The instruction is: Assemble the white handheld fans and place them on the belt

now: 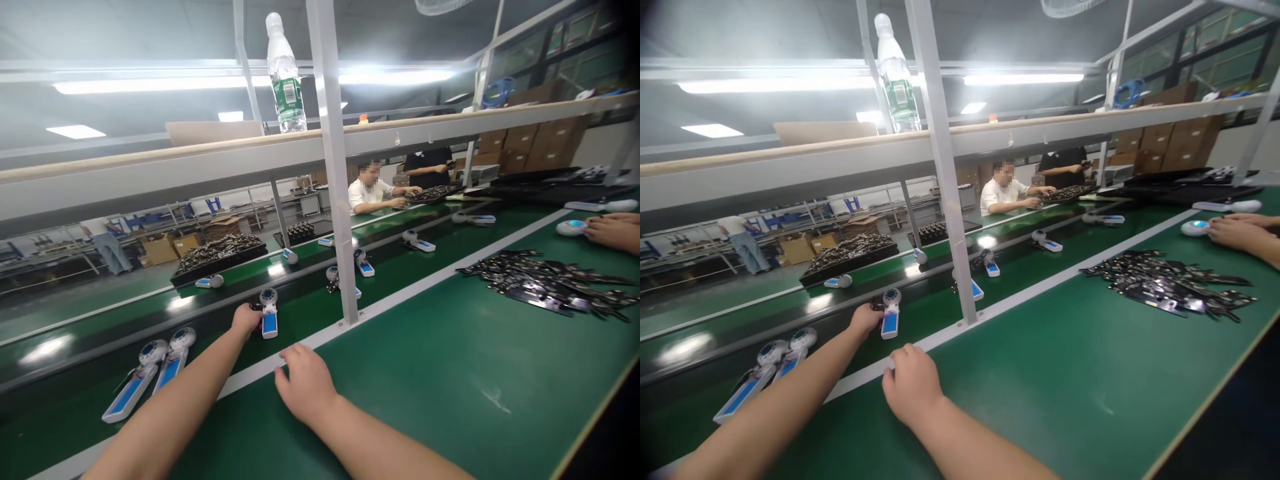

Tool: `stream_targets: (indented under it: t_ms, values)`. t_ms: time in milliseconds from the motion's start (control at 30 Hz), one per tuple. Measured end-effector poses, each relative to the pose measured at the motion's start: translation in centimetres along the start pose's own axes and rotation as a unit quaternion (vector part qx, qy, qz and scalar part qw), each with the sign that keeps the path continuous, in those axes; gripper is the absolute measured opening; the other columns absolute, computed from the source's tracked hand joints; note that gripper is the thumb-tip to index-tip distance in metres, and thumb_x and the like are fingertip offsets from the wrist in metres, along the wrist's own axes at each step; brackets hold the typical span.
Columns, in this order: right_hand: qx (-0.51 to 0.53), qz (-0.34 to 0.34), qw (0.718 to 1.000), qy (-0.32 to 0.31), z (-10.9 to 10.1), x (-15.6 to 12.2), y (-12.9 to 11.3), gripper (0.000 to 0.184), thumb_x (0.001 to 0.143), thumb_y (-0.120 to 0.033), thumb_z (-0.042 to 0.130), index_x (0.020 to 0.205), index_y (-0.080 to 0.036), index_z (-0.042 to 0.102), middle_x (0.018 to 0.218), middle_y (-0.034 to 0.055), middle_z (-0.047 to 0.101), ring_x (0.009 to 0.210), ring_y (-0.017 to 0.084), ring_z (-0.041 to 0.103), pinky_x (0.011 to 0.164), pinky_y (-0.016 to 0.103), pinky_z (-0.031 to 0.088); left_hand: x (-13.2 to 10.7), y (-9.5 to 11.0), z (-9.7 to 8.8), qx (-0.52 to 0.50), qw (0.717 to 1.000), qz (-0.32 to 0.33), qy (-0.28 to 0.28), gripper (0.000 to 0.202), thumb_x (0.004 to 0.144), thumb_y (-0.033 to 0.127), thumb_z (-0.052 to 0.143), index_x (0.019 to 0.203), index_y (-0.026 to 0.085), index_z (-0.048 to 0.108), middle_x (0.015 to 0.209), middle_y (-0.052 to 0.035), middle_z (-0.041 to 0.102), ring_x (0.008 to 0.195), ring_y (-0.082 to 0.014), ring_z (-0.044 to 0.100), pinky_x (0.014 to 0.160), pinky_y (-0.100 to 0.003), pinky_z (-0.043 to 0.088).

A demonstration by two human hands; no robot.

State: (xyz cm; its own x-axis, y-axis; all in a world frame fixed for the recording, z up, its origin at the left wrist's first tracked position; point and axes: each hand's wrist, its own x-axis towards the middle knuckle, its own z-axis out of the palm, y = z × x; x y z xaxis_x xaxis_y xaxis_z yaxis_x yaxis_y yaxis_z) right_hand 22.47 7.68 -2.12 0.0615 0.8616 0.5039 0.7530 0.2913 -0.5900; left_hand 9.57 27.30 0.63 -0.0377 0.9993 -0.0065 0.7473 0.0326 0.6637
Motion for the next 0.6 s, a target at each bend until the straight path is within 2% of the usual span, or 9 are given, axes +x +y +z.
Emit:
stream_targets:
  t_ms: [100, 200, 300, 433, 533, 600]
  values:
    - [0.021, 0.096, 0.995, 0.021, -0.6, 1.0, 1.2, 0.021, 0.084, -0.023, 0.056, 0.097, -0.016, 0.072, 0.091, 0.0100, 0.070, 0.086, 0.025, 0.066, 0.078, 0.035, 0.050, -3.5, -1.2, -0.6, -0.031, 0.999, 0.023, -0.020, 0.024, 0.091, 0.033, 0.060, 0.102, 0.012, 0.061, 0.086, -0.0023, 0.065, 0.068, -0.0113, 0.063, 0.063, -0.027, 0.055]
    - [0.024, 0.129, 0.991, 0.012, -0.7, 1.5, 2.2, 0.024, 0.087, -0.027, 0.054, 0.097, -0.015, 0.073, 0.091, 0.0113, 0.072, 0.085, 0.025, 0.068, 0.076, 0.034, 0.049, -5.7, -2.4, -1.6, -0.066, 0.997, 0.035, -0.008, 0.021, 0.086, 0.028, 0.065, 0.099, 0.012, 0.061, 0.081, -0.0020, 0.066, 0.062, -0.0116, 0.062, 0.058, -0.025, 0.053]
    - [0.028, 0.133, 0.991, -0.010, -0.4, 1.3, 2.6, 0.025, 0.087, -0.030, 0.056, 0.099, -0.016, 0.073, 0.091, 0.0105, 0.072, 0.084, 0.024, 0.068, 0.074, 0.032, 0.049, -6.4, -3.4, -2.5, -0.100, 0.993, 0.038, 0.052, 0.020, 0.082, 0.025, 0.068, 0.097, 0.013, 0.061, 0.089, -0.0053, 0.068, 0.069, -0.0139, 0.064, 0.063, -0.027, 0.053]
    - [0.032, 0.121, 0.992, -0.027, 0.3, 0.7, 2.6, 0.024, 0.085, -0.027, 0.057, 0.099, -0.016, 0.072, 0.088, 0.0089, 0.072, 0.081, 0.023, 0.068, 0.072, 0.032, 0.050, -6.7, -4.4, -2.9, -0.154, 0.979, 0.015, 0.136, 0.022, 0.089, 0.029, 0.061, 0.103, 0.013, 0.059, 0.098, -0.0060, 0.064, 0.082, -0.0153, 0.063, 0.074, -0.032, 0.054]
    - [0.043, 0.111, 0.993, -0.026, 0.0, 0.9, 2.2, 0.021, 0.084, -0.025, 0.057, 0.097, -0.017, 0.072, 0.087, 0.0073, 0.071, 0.078, 0.021, 0.068, 0.071, 0.032, 0.051, -7.4, -4.1, -3.0, -0.214, 0.964, -0.001, 0.160, 0.024, 0.089, 0.030, 0.060, 0.105, 0.013, 0.056, 0.099, -0.0063, 0.064, 0.081, -0.0150, 0.063, 0.072, -0.031, 0.054]
    - [0.059, 0.077, 0.995, -0.009, -1.2, 1.0, 1.1, 0.021, 0.085, -0.025, 0.056, 0.098, -0.017, 0.070, 0.087, 0.0067, 0.070, 0.076, 0.019, 0.067, 0.070, 0.031, 0.052, -8.3, -3.5, -3.2, -0.254, 0.953, -0.001, 0.165, 0.023, 0.084, 0.023, 0.064, 0.103, 0.013, 0.054, 0.100, -0.0070, 0.065, 0.082, -0.0148, 0.065, 0.072, -0.029, 0.054]
